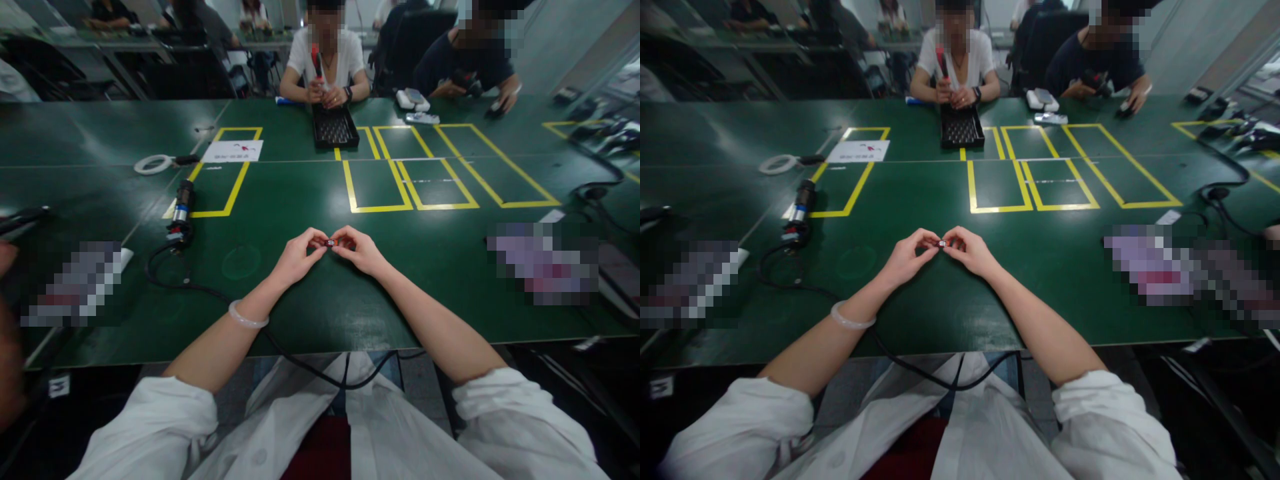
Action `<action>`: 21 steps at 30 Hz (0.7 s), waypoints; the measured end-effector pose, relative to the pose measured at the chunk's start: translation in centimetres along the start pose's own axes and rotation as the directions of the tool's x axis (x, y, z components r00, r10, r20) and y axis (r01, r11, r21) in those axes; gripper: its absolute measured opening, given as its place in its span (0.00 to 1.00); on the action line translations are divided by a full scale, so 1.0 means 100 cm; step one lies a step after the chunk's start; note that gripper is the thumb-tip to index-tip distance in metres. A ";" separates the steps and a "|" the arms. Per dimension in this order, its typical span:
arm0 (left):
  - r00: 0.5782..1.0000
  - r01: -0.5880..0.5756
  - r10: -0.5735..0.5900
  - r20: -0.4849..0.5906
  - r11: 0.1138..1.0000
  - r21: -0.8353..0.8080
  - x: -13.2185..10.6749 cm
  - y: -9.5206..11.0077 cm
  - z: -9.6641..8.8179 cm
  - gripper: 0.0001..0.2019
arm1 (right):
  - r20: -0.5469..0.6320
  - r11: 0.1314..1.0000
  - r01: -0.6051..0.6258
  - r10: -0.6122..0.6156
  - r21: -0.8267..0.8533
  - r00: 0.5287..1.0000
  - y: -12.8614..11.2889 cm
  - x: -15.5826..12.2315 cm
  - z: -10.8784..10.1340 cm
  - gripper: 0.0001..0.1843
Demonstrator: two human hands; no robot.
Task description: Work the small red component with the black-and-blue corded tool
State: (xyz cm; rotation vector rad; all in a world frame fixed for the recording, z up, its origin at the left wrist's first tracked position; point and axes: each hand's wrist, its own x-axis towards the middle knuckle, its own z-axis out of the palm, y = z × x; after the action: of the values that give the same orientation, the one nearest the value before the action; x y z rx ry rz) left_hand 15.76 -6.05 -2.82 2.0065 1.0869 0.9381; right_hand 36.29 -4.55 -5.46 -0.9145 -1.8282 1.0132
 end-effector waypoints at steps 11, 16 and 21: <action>0.980 0.160 -0.073 -0.186 0.847 0.507 0.004 -0.044 -0.087 0.22 | 0.029 0.994 -0.108 0.108 -0.003 0.994 0.008 0.001 -0.004 0.12; 0.869 0.493 -0.240 -0.432 0.474 0.730 -0.018 -0.079 -0.168 0.32 | 0.031 0.994 -0.107 0.108 -0.023 0.994 0.009 0.001 -0.003 0.12; 0.672 0.682 -0.548 -0.498 0.196 0.704 -0.044 -0.109 -0.234 0.43 | 0.038 0.993 -0.114 0.115 -0.030 0.993 0.011 0.000 -0.002 0.12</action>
State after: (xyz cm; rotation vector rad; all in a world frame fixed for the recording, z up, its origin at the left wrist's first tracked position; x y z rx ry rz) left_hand -9.67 -0.28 -0.54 1.7799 2.6083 -0.0265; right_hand 36.66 -4.05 -6.33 -1.0330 -1.8441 1.0858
